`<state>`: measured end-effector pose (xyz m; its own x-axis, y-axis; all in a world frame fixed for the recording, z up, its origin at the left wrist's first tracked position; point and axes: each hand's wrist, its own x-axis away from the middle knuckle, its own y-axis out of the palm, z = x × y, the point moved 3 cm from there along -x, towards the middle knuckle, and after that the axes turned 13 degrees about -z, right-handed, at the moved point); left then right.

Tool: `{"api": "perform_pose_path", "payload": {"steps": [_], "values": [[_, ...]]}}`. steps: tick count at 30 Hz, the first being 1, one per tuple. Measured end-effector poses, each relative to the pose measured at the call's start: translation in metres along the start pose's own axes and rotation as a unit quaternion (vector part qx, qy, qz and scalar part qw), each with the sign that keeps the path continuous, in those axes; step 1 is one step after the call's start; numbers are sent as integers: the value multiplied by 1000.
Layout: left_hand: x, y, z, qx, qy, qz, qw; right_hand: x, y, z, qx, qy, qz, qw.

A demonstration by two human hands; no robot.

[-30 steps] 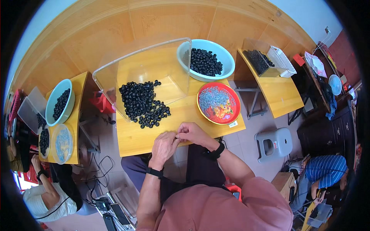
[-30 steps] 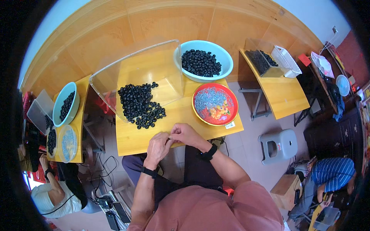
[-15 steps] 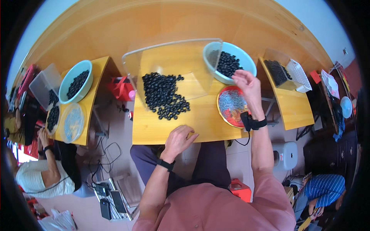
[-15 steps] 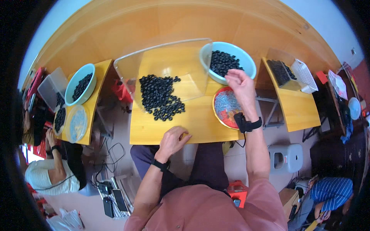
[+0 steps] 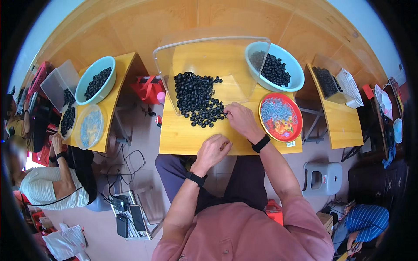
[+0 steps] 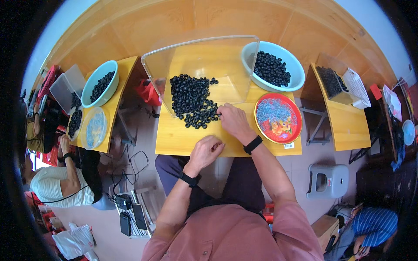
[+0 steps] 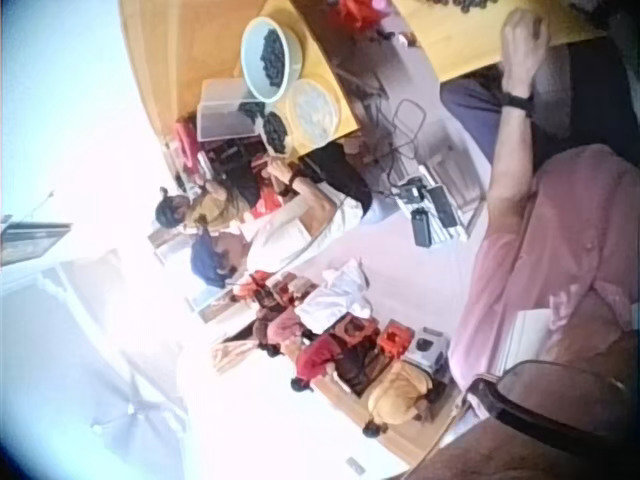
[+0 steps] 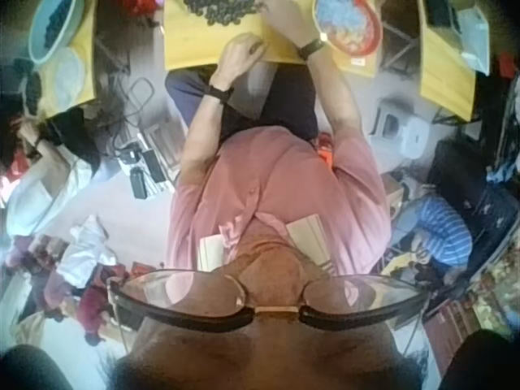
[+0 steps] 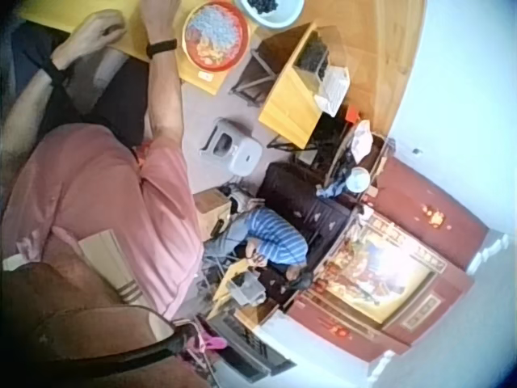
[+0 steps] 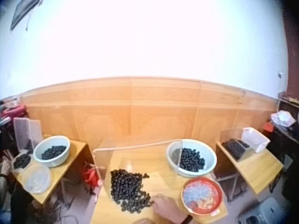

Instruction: The recorder is sorting small black plastic components and inserting metal pins into them in a manufacturing workshop.

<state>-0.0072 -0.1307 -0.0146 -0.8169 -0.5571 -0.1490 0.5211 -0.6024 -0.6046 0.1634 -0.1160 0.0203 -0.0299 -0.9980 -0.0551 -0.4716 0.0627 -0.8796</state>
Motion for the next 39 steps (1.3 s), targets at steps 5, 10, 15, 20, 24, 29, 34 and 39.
{"api": "perform_pose_path", "payload": {"steps": [5,10,15,20,24,29,34,39], "values": [[-2,-1,0,17,10,19,1000,2,1,7,39,-1,-17,999],[-2,-3,1,18,0,19,1000,5,-3,6,35,9,-17,999],[-1,-1,-2,28,-12,29,999,4,3,9,28,37,-24,999],[-3,-5,-9,111,-113,55,986,17,-4,0,26,6,13,1000],[-1,-2,-29,289,-82,113,947,40,-2,-18,-30,-112,101,988],[-3,4,-40,379,-75,79,919,57,8,-33,-35,-166,113,979],[-4,6,-34,395,-74,95,911,66,13,-27,-115,-92,111,983],[-2,10,-37,340,-89,50,935,69,20,-19,-262,-27,68,962]]}}
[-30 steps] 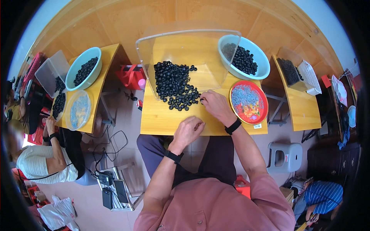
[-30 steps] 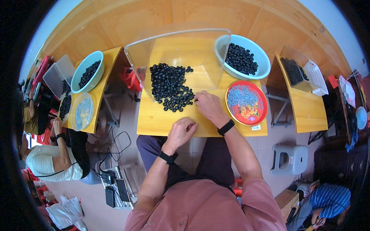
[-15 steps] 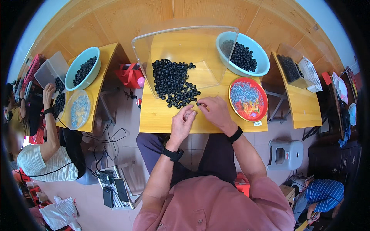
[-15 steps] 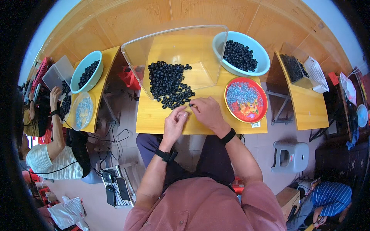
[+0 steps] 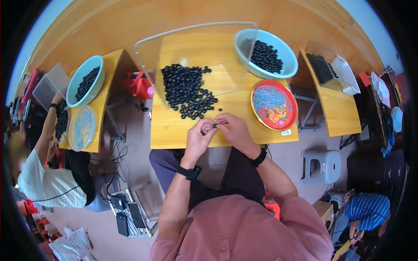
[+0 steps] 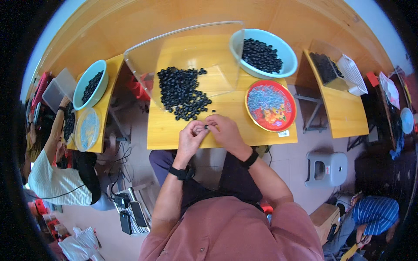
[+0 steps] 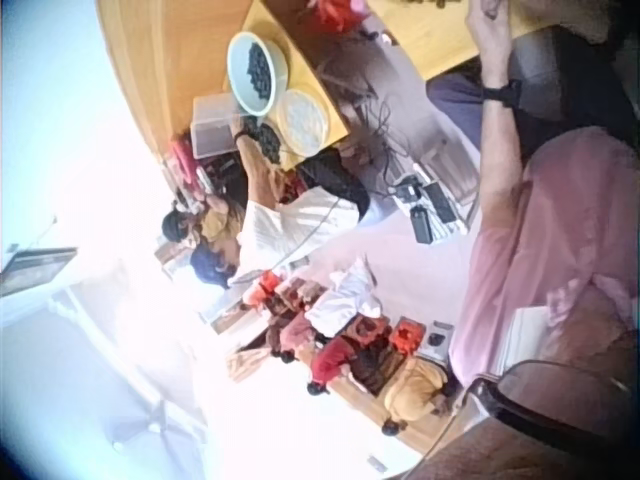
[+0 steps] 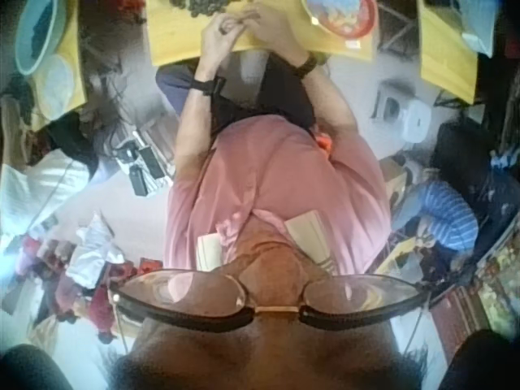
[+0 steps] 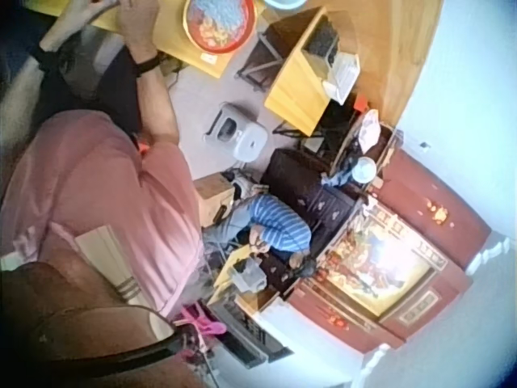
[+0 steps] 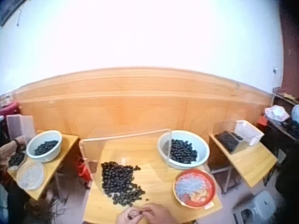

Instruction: The recorder is sorting small black plastic components and inserting metal pins into them in a manufacturing workshop.

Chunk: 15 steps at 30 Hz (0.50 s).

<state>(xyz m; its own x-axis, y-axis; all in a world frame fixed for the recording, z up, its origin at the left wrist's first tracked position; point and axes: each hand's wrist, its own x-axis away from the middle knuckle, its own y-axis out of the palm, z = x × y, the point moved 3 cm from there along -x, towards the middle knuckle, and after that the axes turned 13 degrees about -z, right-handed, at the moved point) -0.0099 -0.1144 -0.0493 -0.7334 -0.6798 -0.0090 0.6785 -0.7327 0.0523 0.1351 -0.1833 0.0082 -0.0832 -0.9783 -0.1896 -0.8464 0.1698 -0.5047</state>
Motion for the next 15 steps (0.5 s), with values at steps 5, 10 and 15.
{"api": "perform_pose_path", "payload": {"steps": [5,10,15], "values": [[3,0,2,-80,-9,1,997,1,2,3,-29,38,-3,999],[5,2,6,-90,21,13,996,12,-20,3,-10,41,5,999],[2,2,5,-74,31,15,997,23,-104,23,199,73,90,973]]}}
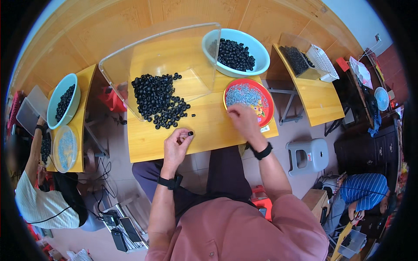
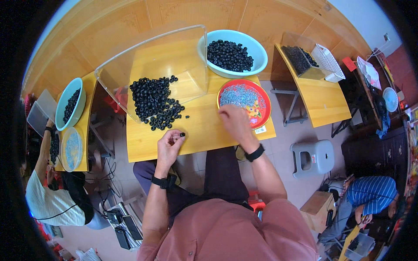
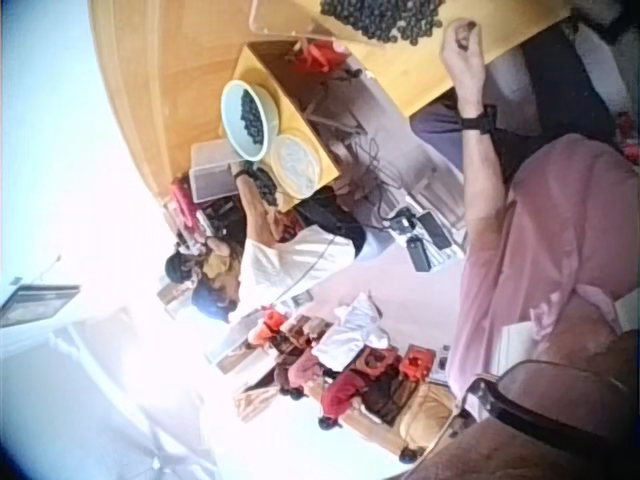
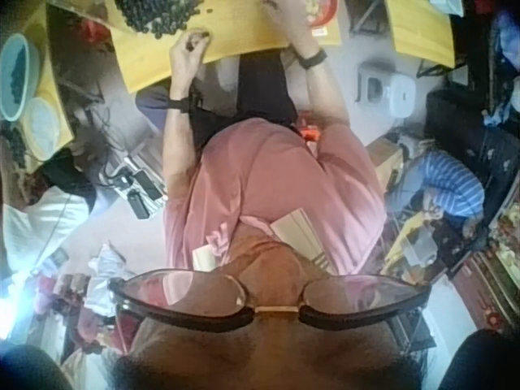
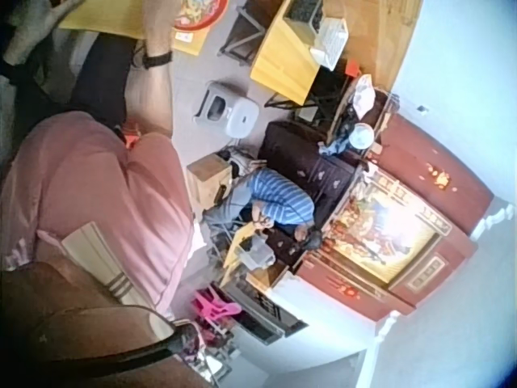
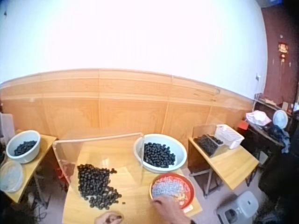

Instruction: The recorder is sorting small black plastic components and inserting metal pins into them in a manufacturing workshop.

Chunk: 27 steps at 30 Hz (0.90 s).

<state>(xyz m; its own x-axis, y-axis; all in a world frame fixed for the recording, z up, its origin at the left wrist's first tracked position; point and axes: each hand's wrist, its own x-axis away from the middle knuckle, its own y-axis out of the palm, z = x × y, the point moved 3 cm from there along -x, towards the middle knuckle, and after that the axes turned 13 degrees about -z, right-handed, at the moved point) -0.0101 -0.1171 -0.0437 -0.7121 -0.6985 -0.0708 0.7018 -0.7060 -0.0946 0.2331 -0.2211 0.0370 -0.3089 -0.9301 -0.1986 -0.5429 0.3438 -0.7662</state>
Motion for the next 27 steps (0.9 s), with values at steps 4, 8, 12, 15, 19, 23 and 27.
{"api": "perform_pose_path", "payload": {"steps": [4,8,12,15,19,23,27], "values": [[1,0,2,-13,-17,-1,1000,-1,-26,40,89,24,-66,994],[1,1,4,-36,-27,-5,999,0,-21,55,105,31,-105,988],[2,1,7,-42,-24,-4,999,0,-18,53,130,48,-122,983],[2,1,6,-38,-22,-4,999,2,-20,54,143,50,-100,983],[2,1,6,-27,-15,-2,1000,5,-25,55,168,98,-109,975],[1,1,6,-29,-16,-2,999,8,-26,59,160,95,-95,978],[1,2,5,-30,-37,-18,999,9,-28,54,160,115,-107,975]]}}
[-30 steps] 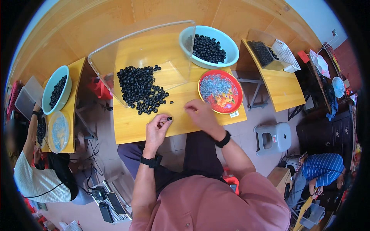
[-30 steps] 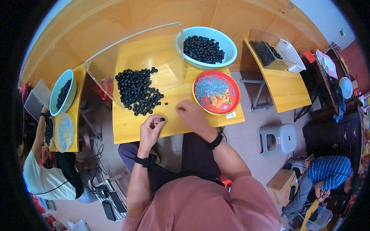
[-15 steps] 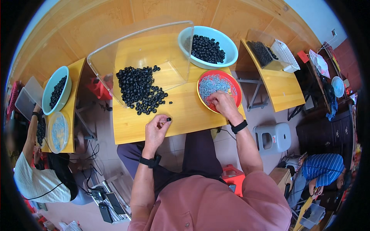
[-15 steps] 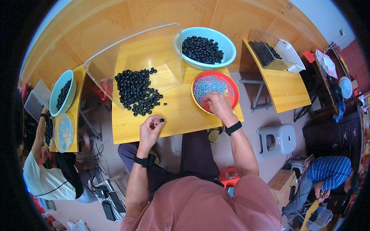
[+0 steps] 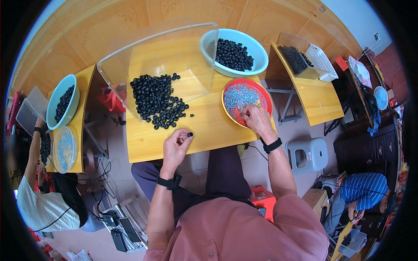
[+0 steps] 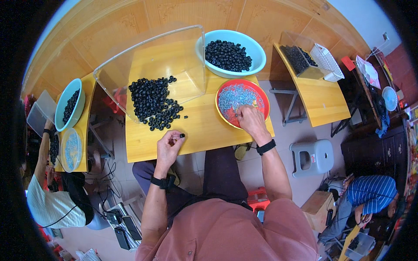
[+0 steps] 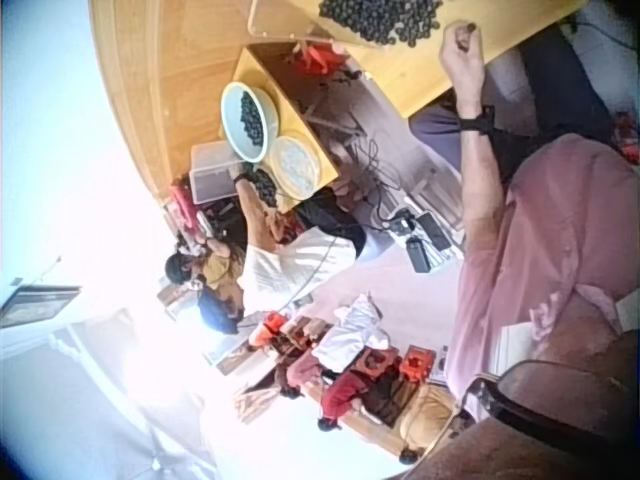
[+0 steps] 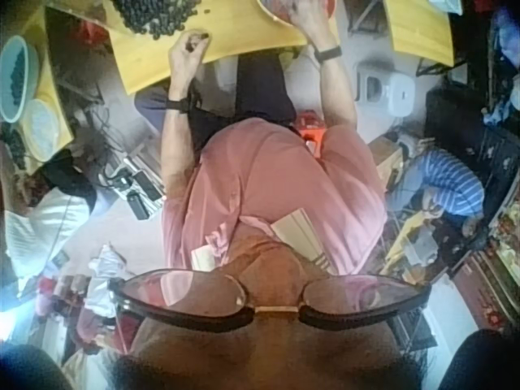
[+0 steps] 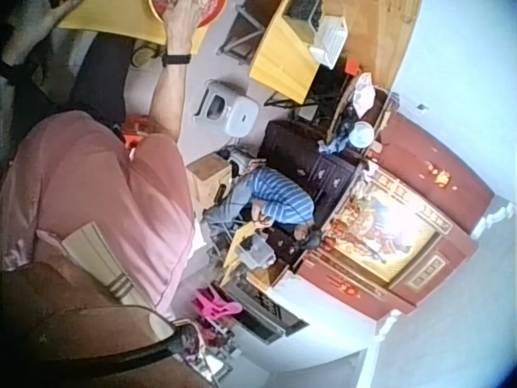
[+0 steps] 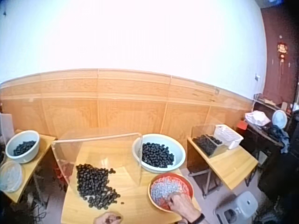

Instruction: The recorder is sorting small black plastic components and inserting metal pins into them in a manufacturing workshop.

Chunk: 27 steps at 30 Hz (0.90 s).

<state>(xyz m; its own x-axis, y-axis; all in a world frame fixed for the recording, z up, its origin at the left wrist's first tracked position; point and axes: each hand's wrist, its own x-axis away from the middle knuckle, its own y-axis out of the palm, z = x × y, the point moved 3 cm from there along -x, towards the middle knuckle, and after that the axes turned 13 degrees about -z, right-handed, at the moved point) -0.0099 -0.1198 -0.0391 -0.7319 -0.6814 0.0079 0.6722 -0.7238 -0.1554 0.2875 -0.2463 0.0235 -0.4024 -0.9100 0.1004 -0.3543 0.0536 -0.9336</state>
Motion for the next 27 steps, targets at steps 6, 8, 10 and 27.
{"api": "perform_pose_path", "payload": {"steps": [6,8,10,27], "values": [[1,-1,-3,14,20,21,999,1,-3,-8,3,17,-1,1000],[2,-1,-4,18,26,20,999,6,-11,-22,-52,4,15,999],[2,-2,-2,13,23,22,999,14,-20,-41,-108,-6,29,994],[2,1,9,-22,29,18,999,-14,60,-100,-119,-149,-103,976]]}}
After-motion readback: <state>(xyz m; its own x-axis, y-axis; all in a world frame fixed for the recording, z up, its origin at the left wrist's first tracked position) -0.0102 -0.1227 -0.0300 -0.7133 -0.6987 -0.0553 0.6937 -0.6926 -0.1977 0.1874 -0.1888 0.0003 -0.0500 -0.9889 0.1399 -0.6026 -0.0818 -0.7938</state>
